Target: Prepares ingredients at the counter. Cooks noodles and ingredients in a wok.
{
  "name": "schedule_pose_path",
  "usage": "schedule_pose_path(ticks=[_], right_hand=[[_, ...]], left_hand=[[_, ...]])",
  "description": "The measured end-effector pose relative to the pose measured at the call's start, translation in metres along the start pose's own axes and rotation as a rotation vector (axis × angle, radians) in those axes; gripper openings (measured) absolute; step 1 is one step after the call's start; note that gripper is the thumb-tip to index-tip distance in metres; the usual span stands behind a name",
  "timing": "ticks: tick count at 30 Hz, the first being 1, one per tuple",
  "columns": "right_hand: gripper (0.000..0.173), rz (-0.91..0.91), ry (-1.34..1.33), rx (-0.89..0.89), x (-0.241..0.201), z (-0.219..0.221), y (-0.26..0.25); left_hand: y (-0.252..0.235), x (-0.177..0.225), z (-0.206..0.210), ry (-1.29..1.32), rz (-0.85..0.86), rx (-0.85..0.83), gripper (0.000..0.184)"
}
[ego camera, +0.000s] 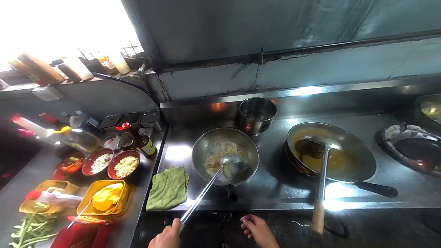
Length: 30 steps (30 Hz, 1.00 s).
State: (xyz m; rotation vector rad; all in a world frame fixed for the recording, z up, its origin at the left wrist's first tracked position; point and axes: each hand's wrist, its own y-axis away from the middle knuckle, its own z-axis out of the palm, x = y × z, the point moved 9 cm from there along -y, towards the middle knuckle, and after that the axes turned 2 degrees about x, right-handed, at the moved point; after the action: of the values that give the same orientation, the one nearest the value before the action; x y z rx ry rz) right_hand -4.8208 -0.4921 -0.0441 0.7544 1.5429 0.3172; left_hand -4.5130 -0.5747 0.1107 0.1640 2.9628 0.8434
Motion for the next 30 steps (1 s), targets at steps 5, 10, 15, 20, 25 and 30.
schedule_pose_path(ticks=[5,10,15,20,25,30], right_hand=[[0.021,-0.015,0.048,0.019,0.001,-0.015,0.008],[0.022,0.055,0.077,0.015,0.024,-0.018,0.007],[0.024,0.054,0.105,-0.020,0.026,-0.001,0.015],[0.025,0.072,0.096,0.002,0.042,-0.004,0.016],[0.025,0.122,0.045,-0.020,0.059,0.006,0.001],[0.027,0.285,-0.292,-0.161,0.096,0.099,-0.034]], left_hand=[[-0.024,-0.003,-0.010,0.183,-0.029,0.076,0.037],[-0.088,0.007,-0.014,0.396,0.014,0.055,0.039],[-0.103,0.043,0.024,0.676,0.075,-0.203,0.039],[-0.064,0.007,0.000,0.442,0.201,-0.179,0.039],[-0.059,-0.034,-0.041,0.298,0.099,-0.015,0.036],[-0.049,-0.026,0.001,0.507,-0.049,-0.101,0.043]])
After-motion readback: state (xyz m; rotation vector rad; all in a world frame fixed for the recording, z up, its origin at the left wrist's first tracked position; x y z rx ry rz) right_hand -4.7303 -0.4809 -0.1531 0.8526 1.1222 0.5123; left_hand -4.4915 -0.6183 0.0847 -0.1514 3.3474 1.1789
